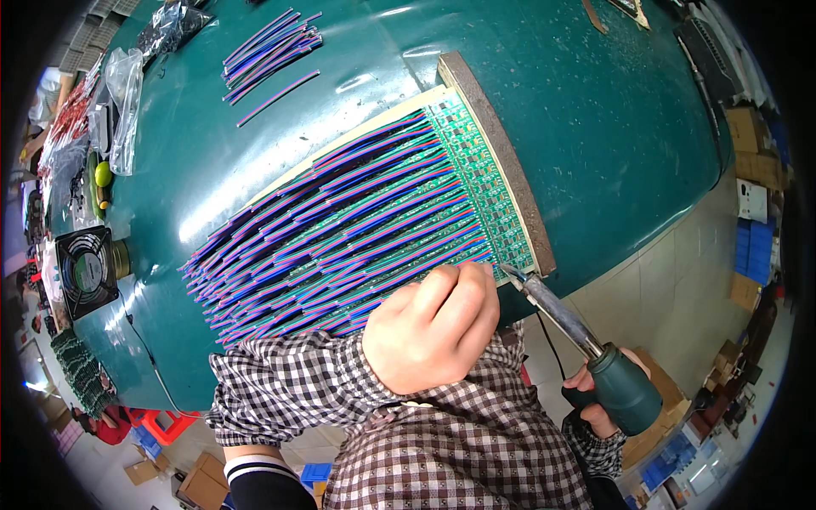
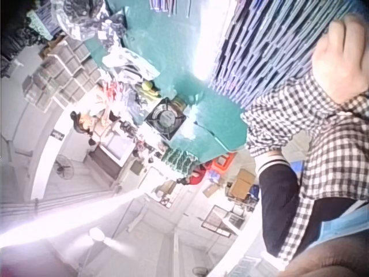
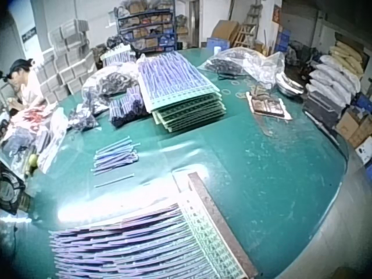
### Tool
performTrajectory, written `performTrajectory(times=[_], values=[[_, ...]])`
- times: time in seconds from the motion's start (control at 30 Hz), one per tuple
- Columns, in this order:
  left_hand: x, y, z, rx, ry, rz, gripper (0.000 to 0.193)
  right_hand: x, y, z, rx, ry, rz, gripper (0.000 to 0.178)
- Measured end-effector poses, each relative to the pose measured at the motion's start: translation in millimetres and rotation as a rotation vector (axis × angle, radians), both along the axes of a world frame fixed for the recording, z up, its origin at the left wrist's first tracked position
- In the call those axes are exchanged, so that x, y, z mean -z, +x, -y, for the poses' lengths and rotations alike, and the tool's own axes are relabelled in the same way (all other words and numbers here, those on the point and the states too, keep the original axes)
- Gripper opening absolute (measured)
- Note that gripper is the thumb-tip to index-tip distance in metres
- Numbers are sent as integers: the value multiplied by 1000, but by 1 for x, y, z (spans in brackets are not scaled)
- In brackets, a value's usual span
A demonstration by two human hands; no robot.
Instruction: The person places ribbon cables onto circuit boards and solders the wires to the boards using a soldering iron.
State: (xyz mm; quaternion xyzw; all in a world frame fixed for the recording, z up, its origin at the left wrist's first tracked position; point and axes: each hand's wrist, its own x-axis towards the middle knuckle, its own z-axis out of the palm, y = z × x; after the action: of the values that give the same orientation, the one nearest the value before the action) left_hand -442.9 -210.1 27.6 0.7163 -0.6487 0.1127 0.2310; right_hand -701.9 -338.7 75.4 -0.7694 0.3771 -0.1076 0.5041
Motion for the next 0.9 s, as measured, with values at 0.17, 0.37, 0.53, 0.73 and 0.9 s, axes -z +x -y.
performTrajectory(times=[0.17, 0.37, 0.53, 0.73, 0.9], values=[[-1, 0, 0, -3, 3, -7, 30, 0, 1, -2, 14, 7, 0, 57], [-1, 0, -1, 11, 9, -9, 31, 3, -1, -4, 43, -2, 4, 58], [-1, 1, -1, 20, 7, 3, 31, 5, -8, -1, 24, 26, 7, 62], [-4, 0, -1, 9, 20, 0, 30, 9, -15, -4, 101, 160, 59, 64], [2, 2, 3, 9, -8, -18, 30, 18, -16, -8, 302, 383, 273, 78]])
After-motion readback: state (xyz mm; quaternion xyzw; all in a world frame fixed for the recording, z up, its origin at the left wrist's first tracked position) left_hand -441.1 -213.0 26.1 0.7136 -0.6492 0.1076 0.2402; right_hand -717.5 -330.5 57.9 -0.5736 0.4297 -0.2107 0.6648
